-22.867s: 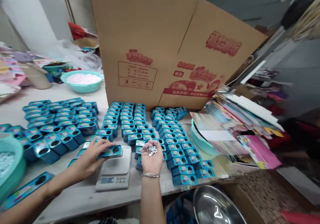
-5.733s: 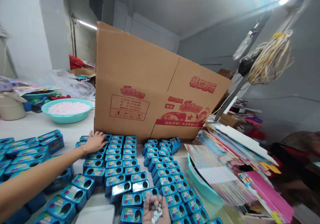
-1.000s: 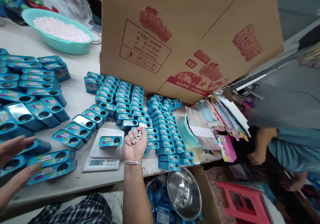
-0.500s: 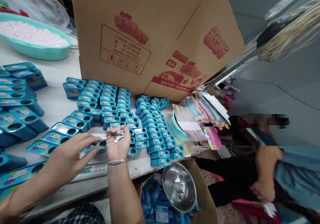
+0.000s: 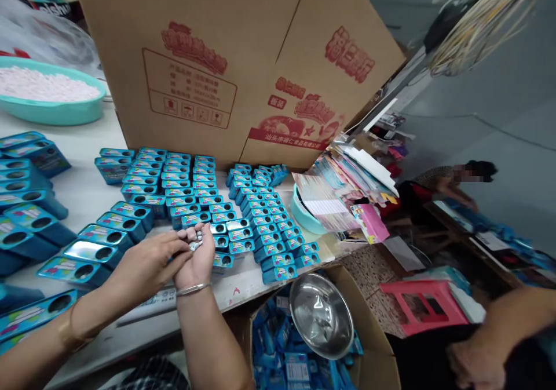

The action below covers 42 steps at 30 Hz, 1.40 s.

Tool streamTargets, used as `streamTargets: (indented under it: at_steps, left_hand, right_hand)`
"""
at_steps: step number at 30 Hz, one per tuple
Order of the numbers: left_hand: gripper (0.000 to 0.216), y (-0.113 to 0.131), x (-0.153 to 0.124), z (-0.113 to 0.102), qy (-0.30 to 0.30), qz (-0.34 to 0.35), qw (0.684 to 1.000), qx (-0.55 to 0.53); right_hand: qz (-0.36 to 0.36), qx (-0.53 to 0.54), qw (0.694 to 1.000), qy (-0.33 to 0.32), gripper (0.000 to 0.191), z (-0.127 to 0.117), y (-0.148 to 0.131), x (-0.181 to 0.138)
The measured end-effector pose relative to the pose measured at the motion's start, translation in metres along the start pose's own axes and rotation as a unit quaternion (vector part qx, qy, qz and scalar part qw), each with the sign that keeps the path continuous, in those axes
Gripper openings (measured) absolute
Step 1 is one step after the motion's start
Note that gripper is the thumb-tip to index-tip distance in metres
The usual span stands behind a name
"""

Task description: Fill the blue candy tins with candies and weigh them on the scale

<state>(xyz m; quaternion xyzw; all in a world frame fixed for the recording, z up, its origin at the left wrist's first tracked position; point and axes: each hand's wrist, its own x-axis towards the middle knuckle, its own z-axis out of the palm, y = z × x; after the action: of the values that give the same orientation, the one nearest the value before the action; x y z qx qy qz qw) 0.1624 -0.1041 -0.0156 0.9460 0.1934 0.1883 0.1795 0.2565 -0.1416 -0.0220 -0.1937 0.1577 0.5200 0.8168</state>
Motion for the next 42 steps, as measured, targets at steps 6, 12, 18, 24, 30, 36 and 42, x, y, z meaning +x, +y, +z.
streamTargets:
  at_steps: [6,12,18,24,30,36,42]
  left_hand:
    - [0.04,-0.024,-0.015,-0.018,0.06,-0.082,0.995,-0.012]
    - [0.041,-0.034,-0.017,-0.01,-0.006,-0.083,0.996,0.035]
    - [0.038,-0.05,-0.019,-0.039,0.062,-0.094,0.993,0.029]
    - [0.061,-0.039,-0.023,-0.022,-0.02,-0.078,0.99,0.112]
    - [0.025,-0.038,-0.019,-0.034,-0.089,-0.079,0.99,0.082]
    - [0.035,-0.106,0.0,-0.151,0.048,-0.144,0.964,0.217]
    - [0.049,-0.164,0.032,-0.147,0.033,-0.158,0.955,0.248]
  right_hand:
    - [0.02,0.043,0.999,0.003,0.037,-0.007,-0.02,0.004]
    - [-0.024,0.064,0.998,0.013,0.035,-0.009,-0.043,0.005]
    - [-0.063,0.031,0.997,0.032,0.034,-0.013,-0.059,0.005]
    - [-0.083,-0.008,0.996,0.012,0.028,-0.012,-0.059,0.01]
    - [-0.09,-0.054,0.993,-0.057,0.025,-0.026,-0.072,0.009]
    - [-0.116,-0.047,0.992,-0.003,0.021,-0.034,-0.1,0.011]
    - [-0.116,-0.003,0.992,0.054,0.022,-0.017,-0.09,0.002]
